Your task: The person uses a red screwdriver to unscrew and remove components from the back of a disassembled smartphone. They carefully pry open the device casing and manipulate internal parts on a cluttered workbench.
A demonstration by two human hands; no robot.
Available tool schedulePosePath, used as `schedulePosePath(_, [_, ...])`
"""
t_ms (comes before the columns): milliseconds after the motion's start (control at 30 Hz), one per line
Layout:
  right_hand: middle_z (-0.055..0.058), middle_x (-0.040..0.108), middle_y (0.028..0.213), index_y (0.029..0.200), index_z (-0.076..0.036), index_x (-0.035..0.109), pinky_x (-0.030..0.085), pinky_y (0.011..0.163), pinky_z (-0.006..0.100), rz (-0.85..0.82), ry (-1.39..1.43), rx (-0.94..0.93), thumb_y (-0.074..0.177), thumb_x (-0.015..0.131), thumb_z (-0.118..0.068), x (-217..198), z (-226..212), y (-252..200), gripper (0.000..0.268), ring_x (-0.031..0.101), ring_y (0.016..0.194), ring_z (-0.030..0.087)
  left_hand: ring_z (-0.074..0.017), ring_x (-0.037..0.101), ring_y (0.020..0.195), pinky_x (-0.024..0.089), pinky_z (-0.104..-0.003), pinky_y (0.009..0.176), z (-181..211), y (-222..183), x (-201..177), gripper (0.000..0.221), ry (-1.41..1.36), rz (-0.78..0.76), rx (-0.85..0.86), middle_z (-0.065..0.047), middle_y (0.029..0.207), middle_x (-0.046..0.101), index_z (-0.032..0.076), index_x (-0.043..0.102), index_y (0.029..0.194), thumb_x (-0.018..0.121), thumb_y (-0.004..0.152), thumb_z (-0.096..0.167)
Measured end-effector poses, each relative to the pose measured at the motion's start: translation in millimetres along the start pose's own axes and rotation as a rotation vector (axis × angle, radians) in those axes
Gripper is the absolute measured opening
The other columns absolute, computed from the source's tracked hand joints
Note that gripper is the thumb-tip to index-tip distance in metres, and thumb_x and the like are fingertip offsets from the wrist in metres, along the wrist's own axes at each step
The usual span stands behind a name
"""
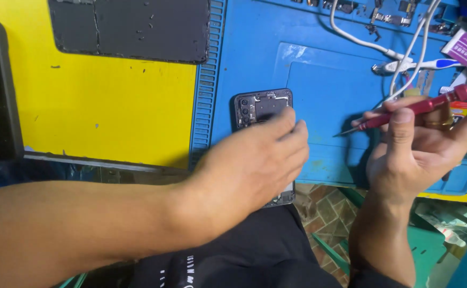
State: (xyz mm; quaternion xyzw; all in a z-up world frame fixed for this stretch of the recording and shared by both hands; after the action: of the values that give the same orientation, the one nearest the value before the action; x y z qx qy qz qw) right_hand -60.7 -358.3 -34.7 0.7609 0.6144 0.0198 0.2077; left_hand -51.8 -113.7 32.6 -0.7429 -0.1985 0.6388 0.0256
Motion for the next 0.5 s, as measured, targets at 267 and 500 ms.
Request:
schedulePosePath(267, [0.028,0.062,0.117,0.174,-0.018,0.024,0.066,0.084,0.044,0.116,0.022,0.098,0.124,0.059,0.007,-1.8,-0.7,-3.7,0.066,0.066,0.103,0.031,-0.0300,0.059,0.107,0.038,-0.052,0.109,-10.2,0.0,-2.4,0.031,0.031,0.225,-0.077,-0.005,0.115,0.062,0.022,0.064,0.125,0.044,0.102,0.028])
schedulePosePath(500, [0.032,0.062,0.114,0.172,-0.012,0.025,0.061,0.083,0.043,0.167,-0.007,0.082,0.118,0.060,0.008,-0.8,1.8,-2.0,0.067,0.064,0.098,0.034,-0.0203,0.051,0.083,0.044,-0.036,0.090,-39.8,-26.8,-16.5,0.015,-0.025,0.428,-0.385,0.000,0.090,0.055,0.020,0.065,0.100,0.050,0.099,0.015])
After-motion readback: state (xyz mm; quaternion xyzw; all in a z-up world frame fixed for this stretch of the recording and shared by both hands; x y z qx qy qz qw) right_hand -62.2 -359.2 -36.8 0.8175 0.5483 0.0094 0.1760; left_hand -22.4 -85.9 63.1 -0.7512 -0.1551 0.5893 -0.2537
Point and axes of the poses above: each hand's wrist, its own y-axis towards the middle knuckle, its own x-axis out of the palm, z = x × y, the point moved 2 cm from there along y, towards the middle knuckle
